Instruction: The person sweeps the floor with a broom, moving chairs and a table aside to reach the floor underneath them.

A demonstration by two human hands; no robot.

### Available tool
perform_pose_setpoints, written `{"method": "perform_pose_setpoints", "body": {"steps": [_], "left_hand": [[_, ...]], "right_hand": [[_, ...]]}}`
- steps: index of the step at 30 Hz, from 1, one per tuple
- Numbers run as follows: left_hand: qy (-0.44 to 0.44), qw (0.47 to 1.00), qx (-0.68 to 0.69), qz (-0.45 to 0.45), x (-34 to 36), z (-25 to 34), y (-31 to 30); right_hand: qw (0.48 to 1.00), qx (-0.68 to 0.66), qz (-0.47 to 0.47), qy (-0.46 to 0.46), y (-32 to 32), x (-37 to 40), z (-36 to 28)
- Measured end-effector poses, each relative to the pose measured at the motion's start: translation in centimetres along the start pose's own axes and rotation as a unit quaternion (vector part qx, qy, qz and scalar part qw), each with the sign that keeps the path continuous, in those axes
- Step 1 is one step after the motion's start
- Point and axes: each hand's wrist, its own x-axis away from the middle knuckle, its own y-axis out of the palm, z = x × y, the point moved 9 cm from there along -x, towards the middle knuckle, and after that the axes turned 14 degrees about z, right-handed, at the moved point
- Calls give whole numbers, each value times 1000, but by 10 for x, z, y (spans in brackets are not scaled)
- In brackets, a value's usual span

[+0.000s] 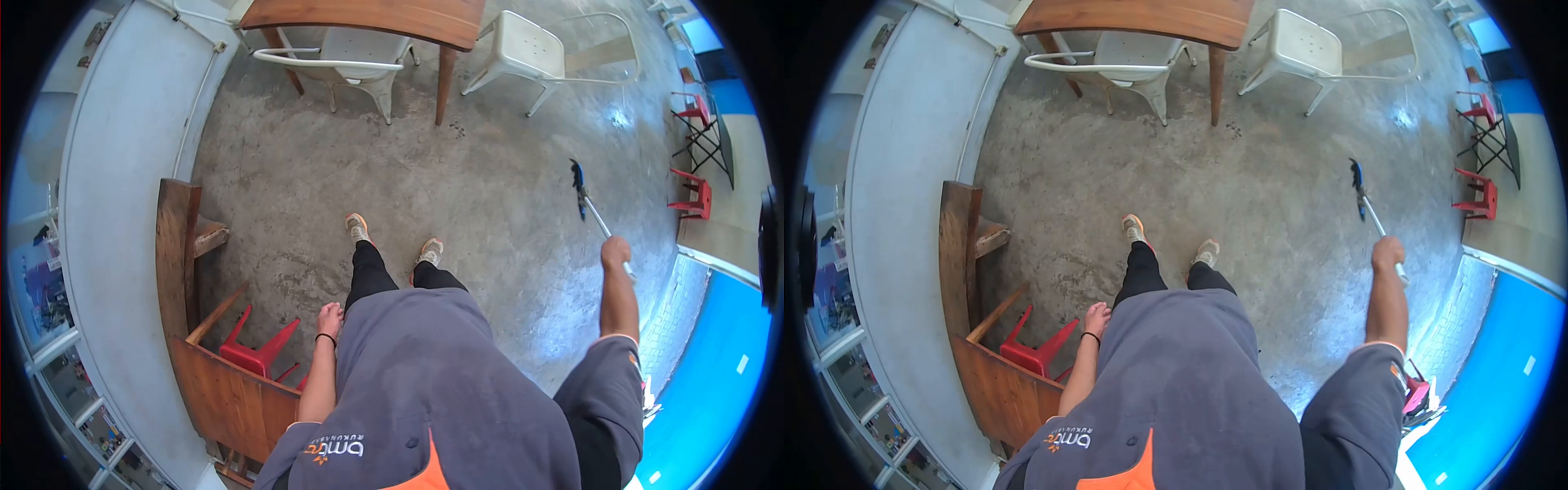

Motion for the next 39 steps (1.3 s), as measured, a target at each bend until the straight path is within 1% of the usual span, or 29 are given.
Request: {"method": "perform_pose_setpoints", "body": {"steps": [1, 2, 4, 5, 7, 8, 11, 13, 15, 17, 18, 20, 23, 25, 27, 29, 33, 36, 39], "left_hand": [[13, 1000, -8, -13, -10, -5, 11], [56, 996, -72, -7, -24, -5, 19], [135, 972, -193, 8, -43, 0, 36], [105, 987, -118, 22, -39, 9, 41], [45, 997, 34, 46, -24, 46, 53], [43, 998, 21, 36, -11, 69, 59], [50, 999, -14, 3, 19, 128, 73], [71, 997, -23, -19, 16, 158, 80], [64, 997, -25, -26, 2, 172, 82], [55, 998, -27, -26, -8, 189, 78], [35, 999, -30, -28, -15, 194, 74], [14, 999, -34, -11, -31, 210, 68], [-1, 999, -46, 8, -55, 232, 61], [-1, 998, -57, 9, -63, 252, 66], [16, 996, -86, -8, -67, 276, 80], [28, 994, -101, -25, -64, 299, 96], [64, 992, -100, -46, -62, 346, 130], [88, 989, -105, -60, -62, 365, 150], [96, 986, -121, -70, -60, 374, 174]], "right_hand": [[999, -20, -21, -33, -7, 0, 17], [996, -40, -40, -67, -14, -2, 32], [991, -79, -71, -79, -46, 10, 41], [988, -99, -86, -85, -59, 19, 34], [977, -142, -143, -68, -71, 34, 16], [969, -155, -179, -72, -81, 43, -1], [944, -229, -201, -123, -86, 60, -77], [929, -283, -186, -148, -99, 72, -136], [919, -293, -192, -183, -110, 81, -187], [921, -281, -186, -193, -92, 75, -218], [923, -276, -179, -201, -96, 67, -229], [930, -258, -213, -148, -86, 38, -217], [935, -225, -262, -78, -54, -12, -168], [953, -190, -228, -58, -46, -44, -129], [969, -144, -195, -41, -46, -70, -105], [983, -118, -142, -18, -26, -90, -94], [991, -100, -64, 58, -30, -130, -78], [991, -107, -65, 42, -38, -156, -47], [986, -131, -101, 0, -88, -162, -30]]}}
